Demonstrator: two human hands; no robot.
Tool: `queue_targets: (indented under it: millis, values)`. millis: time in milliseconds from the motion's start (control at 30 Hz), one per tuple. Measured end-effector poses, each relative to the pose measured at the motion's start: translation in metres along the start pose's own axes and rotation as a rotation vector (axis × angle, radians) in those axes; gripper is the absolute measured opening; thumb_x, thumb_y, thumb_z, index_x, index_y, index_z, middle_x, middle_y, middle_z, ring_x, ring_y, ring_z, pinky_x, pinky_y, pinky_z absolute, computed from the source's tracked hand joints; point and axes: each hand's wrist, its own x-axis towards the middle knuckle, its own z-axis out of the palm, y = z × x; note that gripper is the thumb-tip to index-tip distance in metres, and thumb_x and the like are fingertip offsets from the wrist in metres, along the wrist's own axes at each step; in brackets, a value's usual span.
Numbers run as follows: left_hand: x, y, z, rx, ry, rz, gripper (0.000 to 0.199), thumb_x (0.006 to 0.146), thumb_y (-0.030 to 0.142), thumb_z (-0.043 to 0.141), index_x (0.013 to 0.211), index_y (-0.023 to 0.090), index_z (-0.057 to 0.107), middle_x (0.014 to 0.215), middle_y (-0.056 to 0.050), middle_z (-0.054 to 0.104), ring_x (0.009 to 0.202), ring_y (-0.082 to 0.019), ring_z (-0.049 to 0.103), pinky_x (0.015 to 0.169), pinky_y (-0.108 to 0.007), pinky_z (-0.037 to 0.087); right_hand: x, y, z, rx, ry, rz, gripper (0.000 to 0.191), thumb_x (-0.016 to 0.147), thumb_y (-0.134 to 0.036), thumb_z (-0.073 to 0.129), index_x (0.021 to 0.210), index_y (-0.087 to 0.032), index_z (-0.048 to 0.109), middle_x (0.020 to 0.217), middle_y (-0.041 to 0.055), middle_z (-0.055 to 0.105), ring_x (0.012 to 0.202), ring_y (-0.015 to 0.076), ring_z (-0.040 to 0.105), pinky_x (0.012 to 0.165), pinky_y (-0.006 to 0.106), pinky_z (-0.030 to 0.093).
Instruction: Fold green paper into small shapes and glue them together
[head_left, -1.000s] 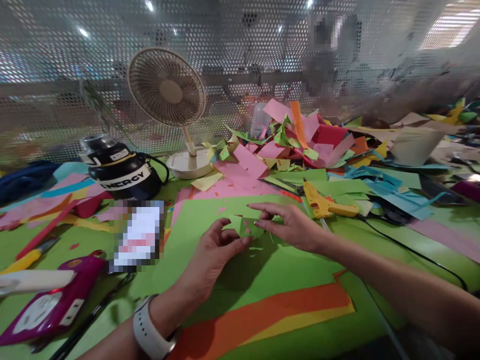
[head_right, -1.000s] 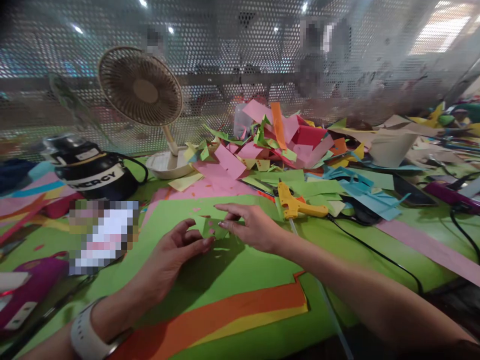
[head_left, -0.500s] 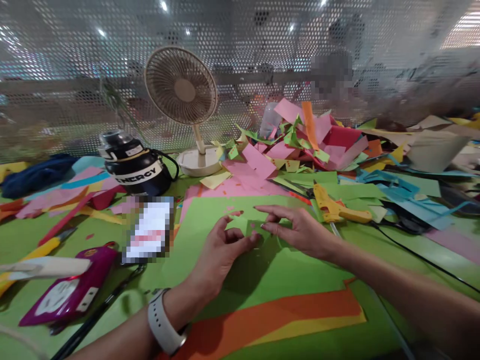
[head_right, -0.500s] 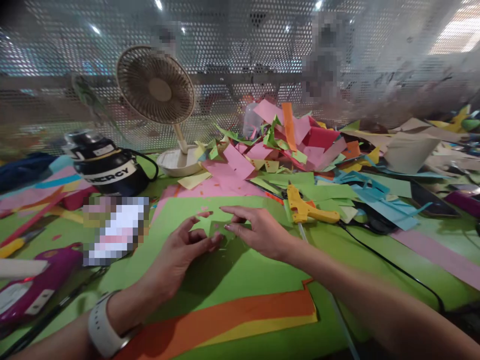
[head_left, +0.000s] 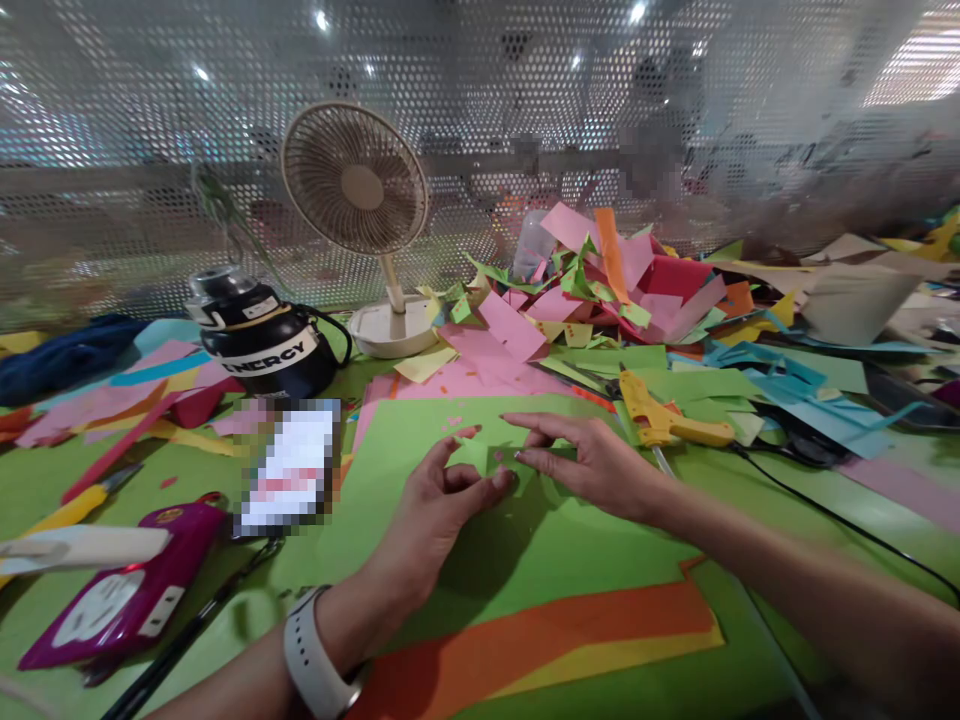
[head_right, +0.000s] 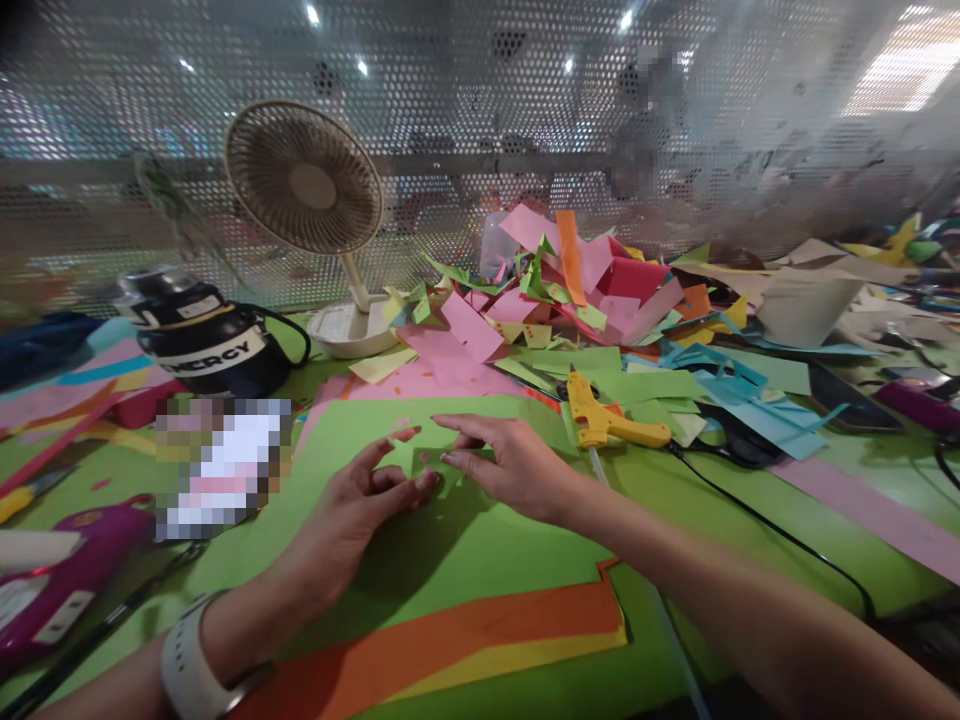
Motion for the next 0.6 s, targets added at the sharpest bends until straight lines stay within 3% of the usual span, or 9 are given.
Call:
queue_targets:
  millis: [267,433,600]
  values:
    - [-0.0008,0.0022,0.0007,-0.099,0.007,-0.034,0.062,0.06,0.022,0.085,0.11,0.019,0.049,0.058,0.011,0.051,0.057,-0.008,0.051,0.06,-0.019,0.036,0.0011,-0.0022,-0.0022,0.026,-0.009,-0.014,0.045,0.088,-0.023,0.055,0.131,-0.009,0.055,0.082,0.0028,0.069,0.074,0.013,0.059,0.075,0.027,0.049]
    - [-0.0013,0.0036,0.0005,-0.138,0.015,-0.023,0.08,0.058,0.021,0.085,0.127,0.019,0.045,0.061,0.01,0.054,0.061,-0.009,0.055,0.065,-0.022,0.041,-0.0002,-0.0019,-0.0023,0.023,-0.024,-0.024,0.046,0.088,-0.023,0.055,0.131,-0.01,0.054,0.082,0.0029,0.069,0.074,0.0134,0.06,0.073,0.027,0.048]
    - [-0.0023,0.0048,0.0028,-0.088,0.076,-0.002,0.085,0.058,0.021,0.085,0.133,0.015,0.045,0.052,0.012,0.047,0.052,-0.007,0.048,0.054,-0.019,0.035,-0.0019,-0.0029,-0.002,0.014,-0.063,-0.011,0.044,0.088,-0.022,0.055,0.131,-0.013,0.055,0.084,0.0028,0.069,0.074,0.0127,0.059,0.074,0.026,0.048]
